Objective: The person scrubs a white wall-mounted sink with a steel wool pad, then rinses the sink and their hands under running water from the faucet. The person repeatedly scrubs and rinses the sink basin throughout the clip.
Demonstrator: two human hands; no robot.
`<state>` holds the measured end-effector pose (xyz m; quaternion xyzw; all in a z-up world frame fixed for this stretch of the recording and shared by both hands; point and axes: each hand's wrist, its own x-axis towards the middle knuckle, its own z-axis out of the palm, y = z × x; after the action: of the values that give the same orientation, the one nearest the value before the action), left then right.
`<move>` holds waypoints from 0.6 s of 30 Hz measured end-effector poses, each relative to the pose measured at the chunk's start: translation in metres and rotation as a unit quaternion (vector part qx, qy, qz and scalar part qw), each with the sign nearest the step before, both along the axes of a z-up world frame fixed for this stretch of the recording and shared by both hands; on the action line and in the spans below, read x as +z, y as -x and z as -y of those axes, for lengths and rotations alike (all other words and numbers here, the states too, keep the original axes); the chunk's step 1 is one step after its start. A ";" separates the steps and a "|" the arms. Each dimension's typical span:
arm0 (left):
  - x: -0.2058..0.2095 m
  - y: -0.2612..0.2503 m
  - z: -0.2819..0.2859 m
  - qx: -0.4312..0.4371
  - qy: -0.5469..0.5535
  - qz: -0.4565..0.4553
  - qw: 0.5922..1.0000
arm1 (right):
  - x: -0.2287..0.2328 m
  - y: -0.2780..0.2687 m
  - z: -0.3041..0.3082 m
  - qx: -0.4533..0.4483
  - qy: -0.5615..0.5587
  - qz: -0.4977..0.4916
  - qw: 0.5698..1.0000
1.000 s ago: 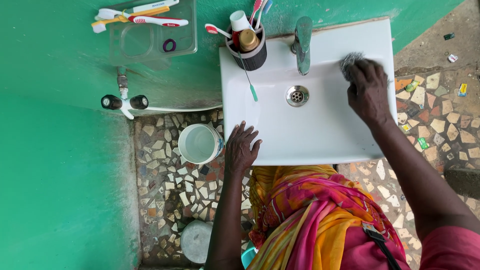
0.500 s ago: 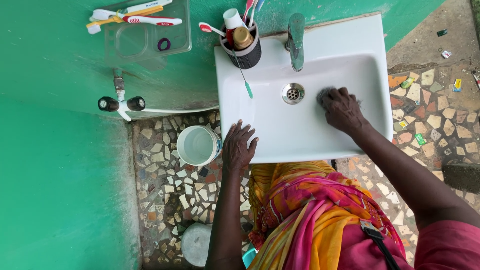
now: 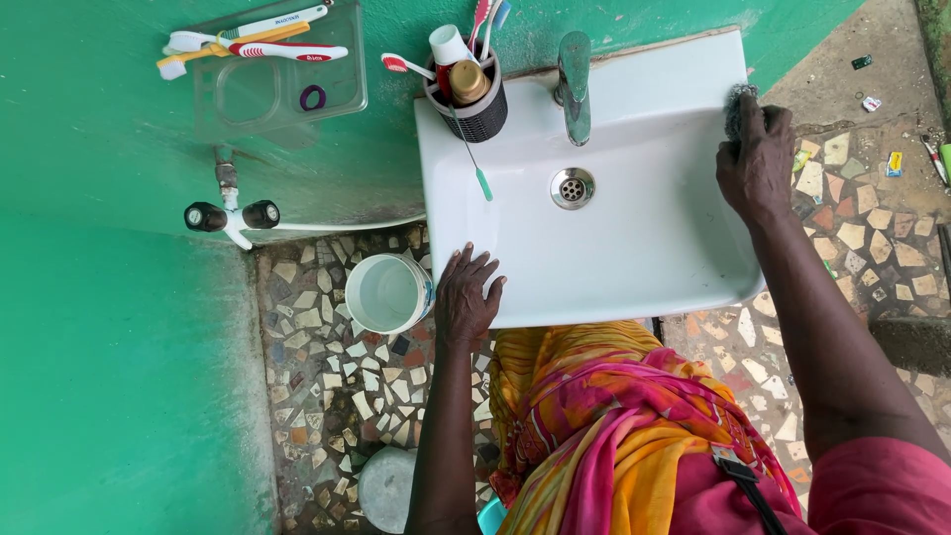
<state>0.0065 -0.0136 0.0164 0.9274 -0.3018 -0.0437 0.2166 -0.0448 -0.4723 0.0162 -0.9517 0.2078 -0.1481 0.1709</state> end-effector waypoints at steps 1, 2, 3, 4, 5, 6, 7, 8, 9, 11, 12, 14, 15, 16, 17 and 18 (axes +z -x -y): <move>-0.001 0.001 0.000 0.001 0.002 -0.001 1.000 | -0.003 0.011 -0.005 -0.018 -0.008 -0.011 1.000; -0.001 0.001 0.000 0.003 0.005 -0.001 1.000 | -0.005 0.022 -0.010 -0.035 -0.016 -0.023 0.999; -0.002 0.001 -0.001 0.006 0.006 -0.002 1.000 | -0.005 0.035 -0.016 -0.054 -0.039 -0.042 0.997; -0.003 0.002 -0.002 0.006 0.008 0.002 1.000 | -0.002 0.051 -0.022 -0.072 -0.061 -0.060 0.994; -0.005 0.002 -0.002 0.010 0.010 0.007 1.000 | 0.002 0.064 -0.030 -0.087 -0.082 -0.078 0.990; -0.006 0.001 -0.003 0.014 0.013 0.012 1.000 | 0.005 0.079 -0.042 -0.073 -0.055 -0.078 0.993; -0.007 0.002 -0.005 0.014 0.017 0.023 0.999 | 0.008 0.095 -0.054 -0.057 -0.028 -0.079 0.995; -0.008 0.004 -0.006 0.013 0.022 0.034 0.999 | 0.011 0.109 -0.065 -0.043 -0.003 -0.085 0.995; -0.009 0.002 -0.006 0.013 0.027 0.049 0.998 | 0.014 0.119 -0.073 -0.029 0.023 -0.087 0.996; -0.010 0.002 -0.008 0.014 0.032 0.063 0.997 | 0.015 0.128 -0.084 0.010 0.119 -0.121 0.985; -0.011 0.004 -0.009 0.014 0.035 0.068 0.997 | 0.013 0.130 -0.088 0.036 0.189 -0.152 0.969; -0.012 0.004 -0.010 0.015 0.042 0.072 0.996 | 0.008 0.121 -0.094 0.095 0.206 -0.208 0.951; -0.012 0.004 -0.011 0.016 0.045 0.075 0.996 | 0.002 0.111 -0.103 0.130 0.152 -0.235 0.951; -0.012 0.005 -0.013 0.026 0.043 0.075 0.996 | -0.003 0.102 -0.112 0.165 0.098 -0.262 0.946; -0.012 0.004 -0.014 0.037 0.040 0.077 0.996 | -0.008 0.089 -0.122 0.182 0.074 -0.281 0.939; -0.013 0.003 -0.016 0.047 0.037 0.079 0.995 | -0.014 0.072 -0.134 0.199 0.050 -0.300 0.932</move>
<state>0.0030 0.0025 0.0038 0.9324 -0.2755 0.0512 0.2282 -0.1169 -0.3382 0.0022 -0.9809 0.0478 0.1708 0.0793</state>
